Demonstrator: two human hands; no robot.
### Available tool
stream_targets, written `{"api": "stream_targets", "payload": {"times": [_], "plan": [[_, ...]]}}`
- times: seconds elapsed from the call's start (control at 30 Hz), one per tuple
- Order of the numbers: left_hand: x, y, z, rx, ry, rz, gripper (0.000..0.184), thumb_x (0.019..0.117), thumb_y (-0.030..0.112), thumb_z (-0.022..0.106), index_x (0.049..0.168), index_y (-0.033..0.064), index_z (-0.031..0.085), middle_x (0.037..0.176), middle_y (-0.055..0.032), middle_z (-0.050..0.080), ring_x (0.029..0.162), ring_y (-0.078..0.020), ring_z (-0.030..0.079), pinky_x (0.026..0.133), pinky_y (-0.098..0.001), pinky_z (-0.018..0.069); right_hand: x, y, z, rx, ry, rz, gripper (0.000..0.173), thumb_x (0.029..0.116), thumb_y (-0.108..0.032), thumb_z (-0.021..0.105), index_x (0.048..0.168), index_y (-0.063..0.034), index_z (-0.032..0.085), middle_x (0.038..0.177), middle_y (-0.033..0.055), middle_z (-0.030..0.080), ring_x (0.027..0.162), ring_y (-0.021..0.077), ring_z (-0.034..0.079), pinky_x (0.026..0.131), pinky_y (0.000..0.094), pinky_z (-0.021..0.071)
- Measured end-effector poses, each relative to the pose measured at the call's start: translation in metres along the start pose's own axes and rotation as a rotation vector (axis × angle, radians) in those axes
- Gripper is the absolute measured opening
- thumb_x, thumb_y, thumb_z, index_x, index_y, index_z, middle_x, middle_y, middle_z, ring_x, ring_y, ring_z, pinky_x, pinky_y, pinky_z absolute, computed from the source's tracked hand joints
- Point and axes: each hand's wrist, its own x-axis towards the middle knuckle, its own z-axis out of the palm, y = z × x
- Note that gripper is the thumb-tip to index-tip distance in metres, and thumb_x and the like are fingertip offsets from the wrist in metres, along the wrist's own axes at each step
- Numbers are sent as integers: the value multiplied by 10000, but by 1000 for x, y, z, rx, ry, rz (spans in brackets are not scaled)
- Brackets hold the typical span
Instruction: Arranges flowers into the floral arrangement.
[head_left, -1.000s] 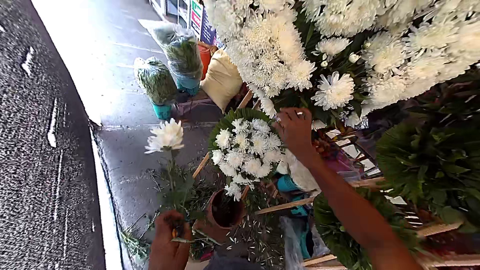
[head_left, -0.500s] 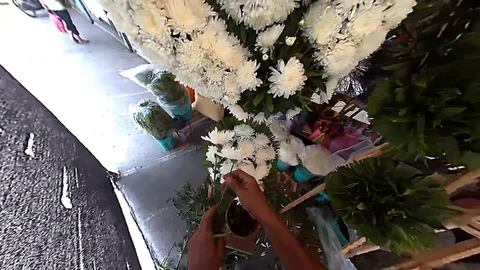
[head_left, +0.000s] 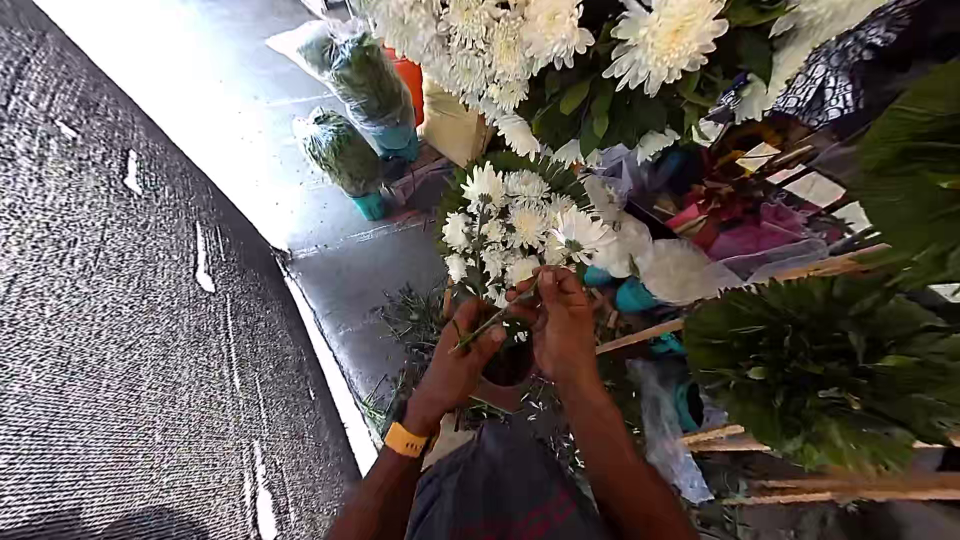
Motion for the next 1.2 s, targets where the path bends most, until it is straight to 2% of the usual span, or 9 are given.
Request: {"api": "stream_targets", "payload": {"times": [0.1, 0.3, 0.5, 0.6, 0.73, 0.83, 0.97, 1.07, 1.2], "plan": [[-3, -4, 0, 21, 7, 64, 598, 1035, 574, 454, 1211, 38, 655, 1100, -30, 645, 1019, -89, 622, 903, -307, 551, 0, 0, -1, -22, -20, 59, 176, 1094, -141, 450, 1114, -21, 578, 967, 132, 715, 823, 229, 739, 767, 382, 645], [-11, -5, -5, 113, 47, 39, 705, 1014, 656, 409, 1207, 26, 659, 1139, -80, 634, 1093, -132, 601, 968, -351, 524, 12, 2, -7, -49, -25, 116, 168, 1092, -140, 455, 1092, -18, 571, 961, 135, 707, 814, 225, 734, 757, 371, 642], [-10, -10, -10, 17, 63, 1, 721, 973, 689, 473, 1234, 48, 677, 1160, -49, 597, 1083, -80, 577, 931, -274, 522, 15, 7, 0, -15, -127, 235, 190, 1088, -118, 450, 1075, 26, 573, 956, 145, 709, 818, 227, 729, 761, 382, 638], [-12, -14, -21, 54, 48, -60, 632, 977, 678, 479, 1070, 98, 710, 1027, 1, 602, 898, -57, 585, 771, -250, 530, 16, 15, 3, -16, -95, 221, 195, 1081, -105, 470, 1072, 46, 592, 951, 160, 723, 825, 232, 734, 753, 374, 636], [-17, -21, -46, 135, 5, -121, 695, 979, 723, 403, 1102, 102, 689, 896, 24, 628, 655, -41, 540, 588, -244, 500, 28, 26, -3, 96, 161, 150, 205, 1101, -144, 431, 1107, -5, 581, 955, 105, 701, 813, 184, 707, 752, 345, 623], [-8, -21, -59, 263, 42, -59, 672, 940, 733, 489, 1039, 111, 722, 940, 0, 604, 742, -58, 559, 633, -257, 514, 33, 34, -9, -44, 136, 111, 211, 1096, -167, 436, 1104, -17, 584, 1005, 81, 698, 848, 160, 676, 774, 331, 585], [11, -13, -57, 311, 51, 31, 301, 963, 362, 598, 882, 92, 703, 917, -5, 594, 782, -60, 573, 665, -235, 519, 19, 59, 19, -186, -54, 144, 217, 1068, -193, 524, 1061, -8, 636, 927, 36, 665, 746, 96, 601, 700, 278, 538], [6, -13, -78, 284, 81, 66, 276, 1005, 322, 548, 833, 133, 652, 858, 33, 607, 679, -19, 566, 601, -201, 516, 55, 42, 9, -13, 280, -164, 180, 1085, -166, 444, 1078, -38, 571, 867, 18, 634, 719, 105, 634, 713, 297, 586], [4, -14, -115, 315, 164, 59, 206, 996, 248, 567, 855, 140, 671, 866, 59, 594, 706, 3, 555, 622, -172, 500, 119, 21, -9, -211, 516, -741, 206, 983, -36, 652, 1182, -58, 603, 1103, 62, 731, 989, 210, 737, 918, 431, 626]]}}
